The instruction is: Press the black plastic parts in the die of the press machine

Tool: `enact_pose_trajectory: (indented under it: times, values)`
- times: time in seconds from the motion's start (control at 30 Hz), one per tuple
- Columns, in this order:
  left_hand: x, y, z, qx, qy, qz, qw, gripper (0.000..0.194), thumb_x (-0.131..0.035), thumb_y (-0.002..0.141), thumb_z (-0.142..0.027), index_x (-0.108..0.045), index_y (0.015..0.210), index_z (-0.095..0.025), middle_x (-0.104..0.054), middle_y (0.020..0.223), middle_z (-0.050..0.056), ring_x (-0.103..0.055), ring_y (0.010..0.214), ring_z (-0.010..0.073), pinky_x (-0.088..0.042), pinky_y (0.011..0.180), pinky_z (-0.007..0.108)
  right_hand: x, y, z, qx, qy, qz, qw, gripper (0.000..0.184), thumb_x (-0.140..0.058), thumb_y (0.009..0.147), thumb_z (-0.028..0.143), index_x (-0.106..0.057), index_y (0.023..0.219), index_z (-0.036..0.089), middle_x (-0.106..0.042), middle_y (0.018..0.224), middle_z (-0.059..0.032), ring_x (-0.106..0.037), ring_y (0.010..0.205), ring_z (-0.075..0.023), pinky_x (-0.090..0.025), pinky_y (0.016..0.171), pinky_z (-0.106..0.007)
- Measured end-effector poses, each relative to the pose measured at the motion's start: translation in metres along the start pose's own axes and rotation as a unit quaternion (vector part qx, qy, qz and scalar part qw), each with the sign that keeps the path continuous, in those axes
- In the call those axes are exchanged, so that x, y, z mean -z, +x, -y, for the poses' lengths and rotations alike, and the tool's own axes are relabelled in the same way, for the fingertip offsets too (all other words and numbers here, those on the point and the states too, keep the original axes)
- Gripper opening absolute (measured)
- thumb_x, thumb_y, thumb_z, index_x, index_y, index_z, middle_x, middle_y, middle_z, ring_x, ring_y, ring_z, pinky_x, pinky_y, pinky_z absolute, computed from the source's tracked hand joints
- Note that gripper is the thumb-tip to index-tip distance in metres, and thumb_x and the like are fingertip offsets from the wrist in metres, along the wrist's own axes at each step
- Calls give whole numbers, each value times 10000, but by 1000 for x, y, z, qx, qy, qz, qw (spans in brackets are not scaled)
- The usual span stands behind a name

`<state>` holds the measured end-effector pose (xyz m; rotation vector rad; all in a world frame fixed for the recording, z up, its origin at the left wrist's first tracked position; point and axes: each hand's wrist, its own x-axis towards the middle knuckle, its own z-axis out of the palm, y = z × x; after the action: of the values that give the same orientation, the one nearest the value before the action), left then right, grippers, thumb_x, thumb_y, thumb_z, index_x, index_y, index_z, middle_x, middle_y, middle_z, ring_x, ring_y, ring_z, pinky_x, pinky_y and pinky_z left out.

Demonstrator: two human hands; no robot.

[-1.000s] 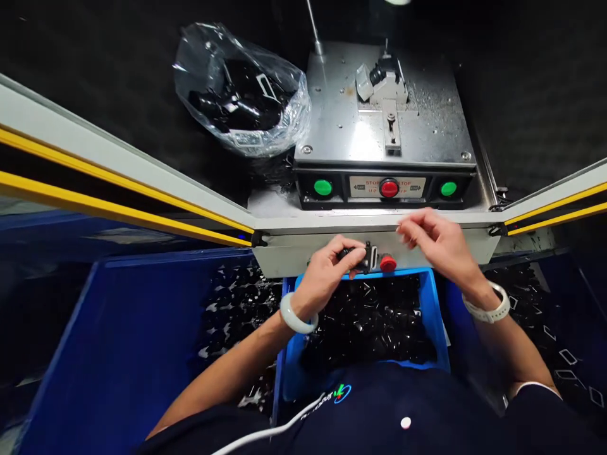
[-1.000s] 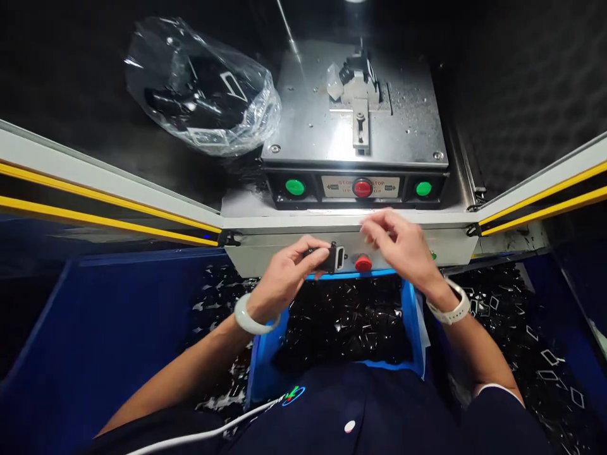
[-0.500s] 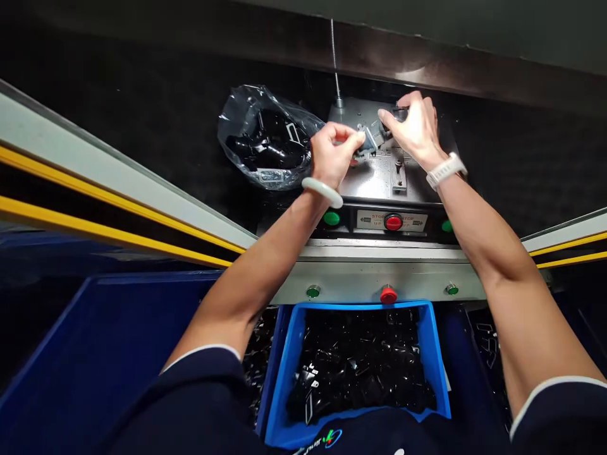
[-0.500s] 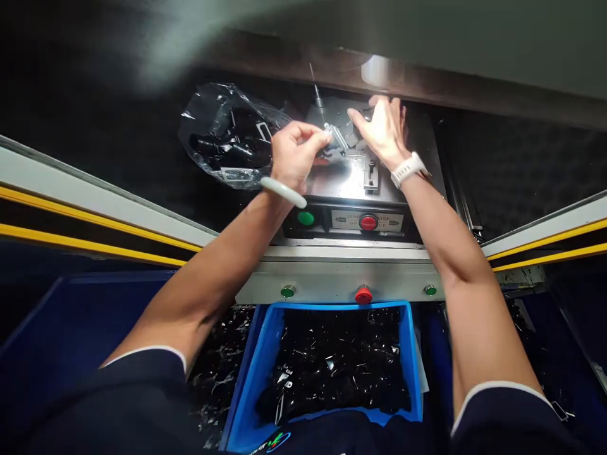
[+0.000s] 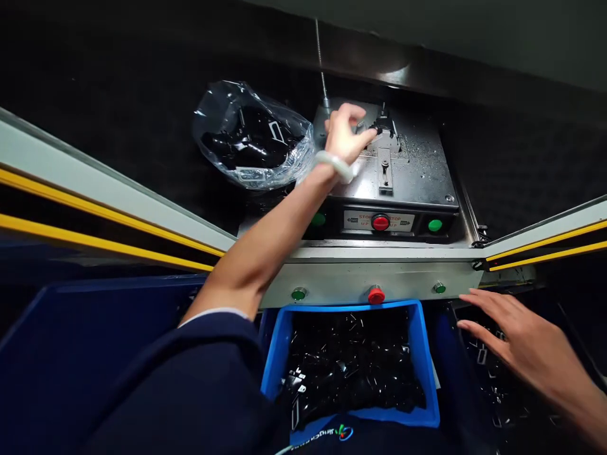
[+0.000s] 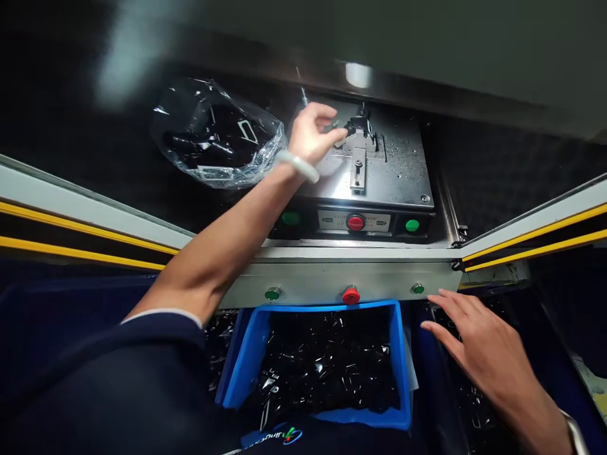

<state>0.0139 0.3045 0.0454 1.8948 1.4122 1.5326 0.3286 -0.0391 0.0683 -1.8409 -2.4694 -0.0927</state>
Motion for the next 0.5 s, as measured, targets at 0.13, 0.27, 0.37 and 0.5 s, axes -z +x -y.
enact_pose_trajectory:
  times: [0.13, 0.27, 0.37, 0.5]
  values:
    - [77, -133, -18, 29, 16, 35, 999, 89, -710, 930, -154, -754, 1004, -130, -750, 1030, 67, -686, 874, 136, -572, 805, 285, -54, 26, 1, -21, 68, 65, 995, 331, -535, 1048, 474, -704, 1261, 285, -767, 1241, -71, -738, 1101, -287, -609, 763, -400]
    - [140, -245, -13, 90, 56, 130, 986, 175, -672, 966, -319, -776, 1005, -184, -731, 963, 49, -639, 711, 131, -529, 684, 283, -93, 44, -14, -65, 100, 97, 988, 204, -579, 989, 321, -703, 1122, 228, -752, 1113, -98, -730, 1004, -288, -563, 746, -391]
    - [164, -277, 9, 128, 136, 235, 954, 310, -714, 915, -403, -774, 1157, -218, -674, 1205, 86, -636, 781, 162, -560, 761, 329, -106, 47, -25, -69, 134, 83, 985, 149, -580, 949, 272, -682, 1039, 212, -731, 1049, -95, -714, 901, -261, -538, 766, -386]
    - [173, -277, 32, 116, 218, 307, 919, 373, -716, 919, -373, -737, 1272, -255, -624, 1318, 94, -623, 807, 180, -558, 852, 359, -111, 48, -28, -73, 159, 65, 982, 120, -593, 939, 272, -673, 1000, 207, -713, 1005, -85, -692, 836, -234, -506, 753, -363]
